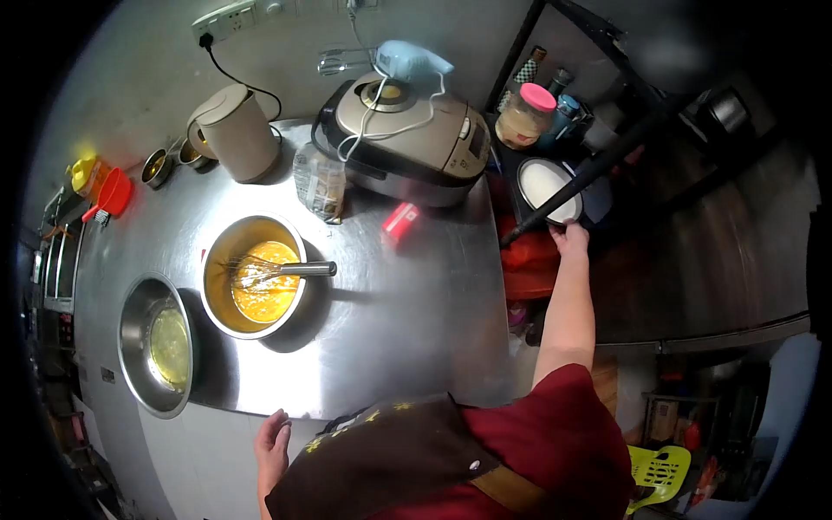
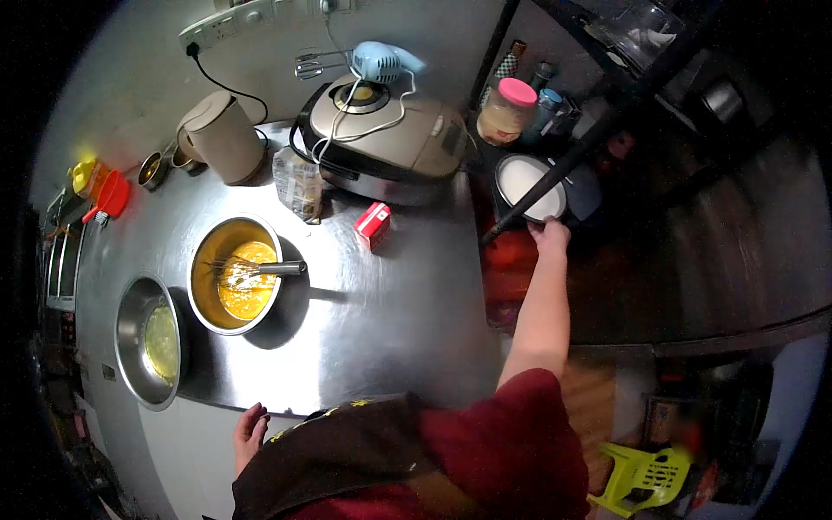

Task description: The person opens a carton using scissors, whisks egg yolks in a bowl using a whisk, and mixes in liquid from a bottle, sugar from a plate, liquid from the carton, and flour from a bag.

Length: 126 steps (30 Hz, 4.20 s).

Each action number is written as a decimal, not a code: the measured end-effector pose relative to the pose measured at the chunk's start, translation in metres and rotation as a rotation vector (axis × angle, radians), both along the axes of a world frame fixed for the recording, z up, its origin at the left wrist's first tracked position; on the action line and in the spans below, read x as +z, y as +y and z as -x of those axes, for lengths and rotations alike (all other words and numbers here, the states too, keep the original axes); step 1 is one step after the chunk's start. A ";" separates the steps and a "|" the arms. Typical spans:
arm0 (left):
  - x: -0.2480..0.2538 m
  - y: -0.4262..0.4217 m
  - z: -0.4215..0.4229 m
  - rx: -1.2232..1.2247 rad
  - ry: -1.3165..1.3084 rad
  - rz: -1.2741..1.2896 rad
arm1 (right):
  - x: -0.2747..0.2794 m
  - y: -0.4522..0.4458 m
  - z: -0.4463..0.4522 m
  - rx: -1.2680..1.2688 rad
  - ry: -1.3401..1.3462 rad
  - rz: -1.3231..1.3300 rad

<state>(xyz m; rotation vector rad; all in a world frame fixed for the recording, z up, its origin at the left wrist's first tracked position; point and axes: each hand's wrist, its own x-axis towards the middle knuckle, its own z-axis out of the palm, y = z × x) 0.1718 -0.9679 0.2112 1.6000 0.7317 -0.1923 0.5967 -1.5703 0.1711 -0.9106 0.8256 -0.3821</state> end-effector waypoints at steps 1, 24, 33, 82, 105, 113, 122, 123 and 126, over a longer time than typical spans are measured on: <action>0.001 -0.002 0.001 0.008 -0.019 0.007 | 0.001 -0.001 0.001 0.005 0.083 0.069; 0.001 -0.022 -0.069 -0.390 -0.183 0.024 | 0.046 0.039 0.253 0.335 0.074 0.517; 0.030 -0.040 -0.100 -0.374 -0.185 0.451 | 0.073 0.259 0.257 0.932 -0.007 0.235; 0.064 0.107 -0.165 0.384 -0.339 0.236 | 0.061 0.432 0.141 1.068 -0.732 0.705; 0.039 0.133 -0.180 0.322 -0.556 -0.018 | 0.088 0.432 0.146 1.028 -0.750 1.004; 0.045 0.132 -0.183 0.429 -0.547 0.105 | 0.083 0.431 0.146 1.113 -0.732 1.039; 0.039 0.128 -0.177 0.427 -0.501 0.165 | 0.078 0.431 0.142 1.193 -0.585 0.752; 0.039 0.124 -0.180 0.446 -0.536 0.141 | 0.080 0.431 0.142 1.201 -0.601 0.818; 0.040 0.127 -0.184 0.433 -0.562 0.112 | 0.079 0.431 0.140 1.200 -0.639 0.880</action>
